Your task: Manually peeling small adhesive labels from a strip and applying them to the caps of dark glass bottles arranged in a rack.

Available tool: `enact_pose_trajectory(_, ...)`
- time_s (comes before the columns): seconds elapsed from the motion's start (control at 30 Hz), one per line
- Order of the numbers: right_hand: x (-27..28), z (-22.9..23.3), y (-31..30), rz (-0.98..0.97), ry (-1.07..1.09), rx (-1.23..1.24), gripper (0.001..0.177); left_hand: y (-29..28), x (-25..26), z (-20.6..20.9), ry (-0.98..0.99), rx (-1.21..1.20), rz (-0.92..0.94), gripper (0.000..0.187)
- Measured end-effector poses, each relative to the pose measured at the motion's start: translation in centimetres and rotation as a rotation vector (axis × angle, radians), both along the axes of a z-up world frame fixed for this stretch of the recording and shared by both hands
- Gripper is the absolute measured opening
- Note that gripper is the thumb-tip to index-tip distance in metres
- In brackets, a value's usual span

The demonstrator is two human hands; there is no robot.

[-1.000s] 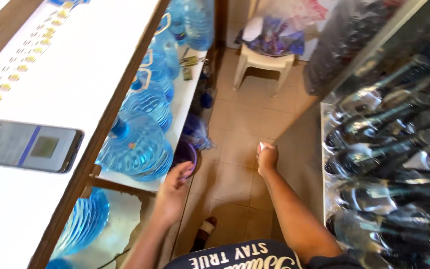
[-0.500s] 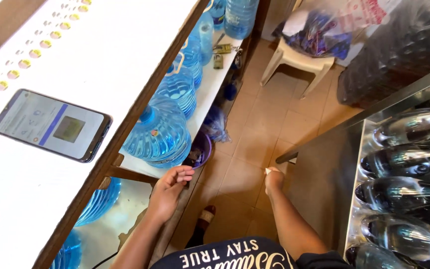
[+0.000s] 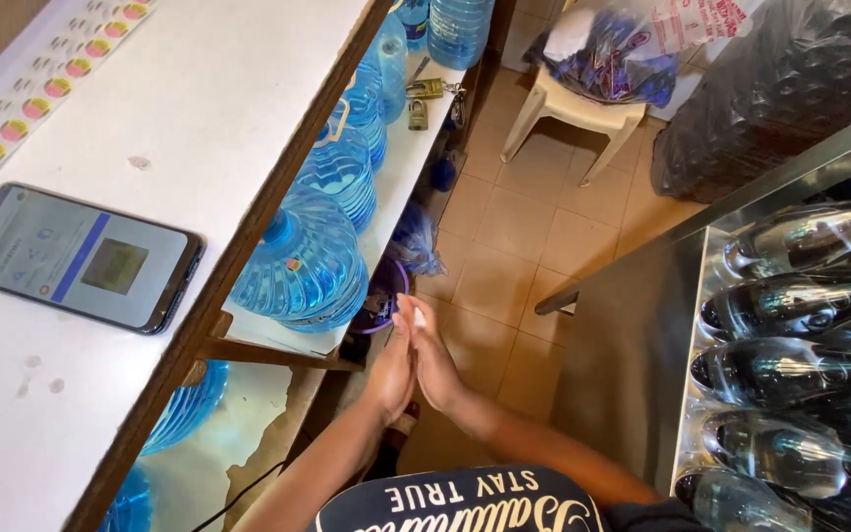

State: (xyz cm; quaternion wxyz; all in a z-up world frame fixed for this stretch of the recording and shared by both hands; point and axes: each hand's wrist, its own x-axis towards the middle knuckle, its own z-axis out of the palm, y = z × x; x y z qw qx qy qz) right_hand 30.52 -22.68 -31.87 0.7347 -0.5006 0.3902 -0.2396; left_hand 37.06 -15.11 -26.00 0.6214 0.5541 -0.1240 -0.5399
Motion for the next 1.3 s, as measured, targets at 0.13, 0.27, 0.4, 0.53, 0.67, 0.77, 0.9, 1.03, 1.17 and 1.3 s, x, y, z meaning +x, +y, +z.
enact_pose_trajectory(0.13, -1.0, -6.1, -2.2, -0.339, -0.068, 0.232, 0.026, 1.1, -1.0, 0.7, 0.108, -0.063, -0.245, 0.083)
enact_pose_trajectory(0.27, -6.8, -19.1, -9.5, -0.4, 0.28, 0.241, 0.019, 3.5, 1.7, 1.5, -0.075, -0.081, -0.611, 0.101)
enact_pose_trajectory(0.4, -17.2, -21.4, -10.0, -0.621, 0.742, 0.301, 0.107, 6.6, 5.2, 4.4, -0.431, 0.002, -0.608, 0.098)
enact_pose_trajectory(0.53, -22.4, -31.1, -10.1, -0.76, 0.921, 0.248, 0.092, 9.5, 5.8, 10.1, -0.308, 0.146, -0.388, 0.086)
enact_pose_trajectory(0.67, -14.9, -34.4, -10.5, -0.571, 0.693, 0.548, 0.082, 10.5, 5.2, 12.7, -0.483, 0.14, -0.244, 0.078)
enact_pose_trajectory(0.77, -5.1, -28.8, -11.7, -0.253, 0.506, 0.626, 0.081, 10.9, 4.3, 14.4, -0.608, 0.197, -0.197, 0.07)
enact_pose_trajectory(0.9, 3.8, -17.6, -11.7, -0.057, 0.466, 0.495, 0.124, 12.5, 2.8, 17.9, -0.786, 0.213, -0.176, 0.066)
enact_pose_trajectory(1.03, 6.8, -13.3, -13.5, -0.188, 0.519, 0.244, 0.067, 16.8, 1.6, 21.5, -1.097, 0.108, -0.102, 0.063)
enact_pose_trajectory(1.17, 10.5, 0.9, -12.5, -0.394, -0.041, -0.436, 0.012, 20.6, 0.6, 26.2, -1.507, -0.066, -0.007, 0.038)
enact_pose_trajectory(1.3, 9.1, 20.5, -5.0, -0.201, -0.519, -1.224, 0.053, 24.3, 2.9, 28.0, -1.988, 0.265, 0.391, 0.025)
